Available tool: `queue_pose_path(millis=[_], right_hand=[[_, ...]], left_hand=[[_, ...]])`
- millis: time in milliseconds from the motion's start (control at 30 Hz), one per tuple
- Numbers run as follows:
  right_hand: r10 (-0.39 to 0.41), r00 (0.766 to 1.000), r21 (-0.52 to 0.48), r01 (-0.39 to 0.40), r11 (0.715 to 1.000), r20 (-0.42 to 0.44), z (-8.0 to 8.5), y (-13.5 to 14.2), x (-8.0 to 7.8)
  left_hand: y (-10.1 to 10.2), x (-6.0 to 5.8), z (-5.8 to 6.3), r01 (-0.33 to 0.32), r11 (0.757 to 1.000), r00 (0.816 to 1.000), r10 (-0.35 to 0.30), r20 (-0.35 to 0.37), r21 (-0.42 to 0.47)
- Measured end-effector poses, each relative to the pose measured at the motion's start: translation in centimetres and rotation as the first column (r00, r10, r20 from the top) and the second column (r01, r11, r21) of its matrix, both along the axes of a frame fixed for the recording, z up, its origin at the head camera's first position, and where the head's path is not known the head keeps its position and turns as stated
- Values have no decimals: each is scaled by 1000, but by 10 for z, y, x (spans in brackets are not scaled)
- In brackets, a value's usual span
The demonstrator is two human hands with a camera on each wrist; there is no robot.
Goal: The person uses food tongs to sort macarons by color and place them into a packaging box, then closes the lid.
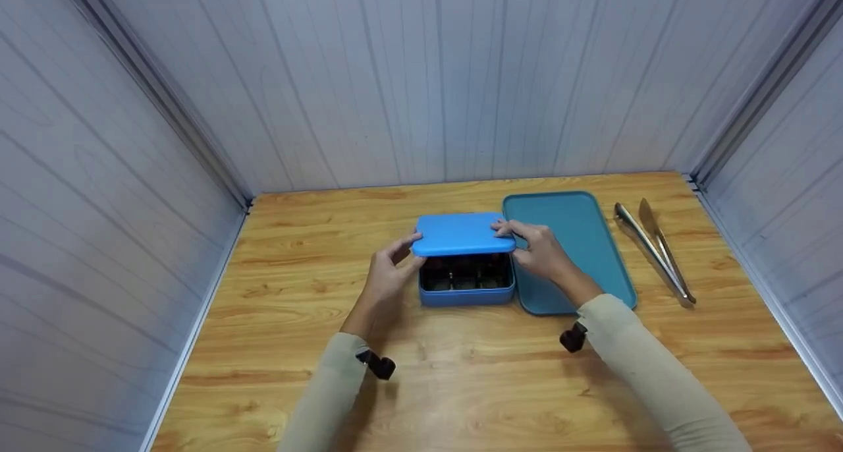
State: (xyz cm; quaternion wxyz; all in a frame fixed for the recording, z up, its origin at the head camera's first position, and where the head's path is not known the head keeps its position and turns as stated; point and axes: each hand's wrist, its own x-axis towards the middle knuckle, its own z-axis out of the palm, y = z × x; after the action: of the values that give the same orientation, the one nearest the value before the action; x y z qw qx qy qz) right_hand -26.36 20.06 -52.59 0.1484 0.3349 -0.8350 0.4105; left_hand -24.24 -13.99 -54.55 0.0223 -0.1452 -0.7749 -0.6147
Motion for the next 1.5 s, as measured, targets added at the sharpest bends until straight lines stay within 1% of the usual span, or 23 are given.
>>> queue_pose_path(millis=[100, 200, 267, 333, 433, 633, 800, 967, 1200, 1267, 1333, 1400, 1433, 1500], right_hand=[[17, 990, 3, -17, 1000, 140, 3, 5, 3], [41, 967, 6, -44, 999, 252, 5, 9, 4], [49, 953, 19, -57, 998, 298, 6, 11, 6], [54, 948, 31, -67, 997, 315, 6, 12, 7], [67, 953, 39, -82, 996, 295, 5, 13, 9], [81, 974, 47, -93, 995, 212, -4, 11, 13], [80, 982, 74, -94, 993, 170, -11, 10, 20], [70, 984, 117, -90, 989, 163, -16, 10, 25], [65, 984, 148, -91, 985, 167, -14, 10, 26], [57, 983, 146, -83, 986, 172, -13, 10, 26], [31, 984, 129, -54, 990, 174, -11, 8, 25], [-28, 984, 111, 8, 994, 178, -10, 5, 23], [-68, 979, 99, 50, 994, 191, -10, 3, 22], [-155, 962, 82, 140, 987, 223, -10, -3, 19]], left_hand=[[-2, 3, -1, 9, 1000, 1000, -8, 25, -27], [-4, 6, -4, 20, 999, 999, -18, 46, -30], [-5, 8, -6, 26, 999, 998, -25, 50, -35], [-6, 9, -8, 37, 998, 998, -35, 46, -43], [-8, 10, -12, 57, 997, 998, -55, 37, -52], [-14, 13, -19, 101, 993, 995, -101, 14, -63], [-18, 18, -24, 138, 988, 990, -136, 31, -74], [-19, 21, -26, 128, 986, 991, -123, 55, -111], [-20, 22, -27, 114, 985, 993, -109, 45, -129], [-20, 22, -26, 103, 987, 994, -98, 44, -122], [-20, 21, -24, 78, 992, 996, -74, 47, -102], [-16, 17, -21, 34, 997, 998, -29, 56, -74], [-13, 15, -19, 5, 998, 998, -1, 62, -61], [-7, 9, -16, -65, 997, 993, 69, 94, -44]])
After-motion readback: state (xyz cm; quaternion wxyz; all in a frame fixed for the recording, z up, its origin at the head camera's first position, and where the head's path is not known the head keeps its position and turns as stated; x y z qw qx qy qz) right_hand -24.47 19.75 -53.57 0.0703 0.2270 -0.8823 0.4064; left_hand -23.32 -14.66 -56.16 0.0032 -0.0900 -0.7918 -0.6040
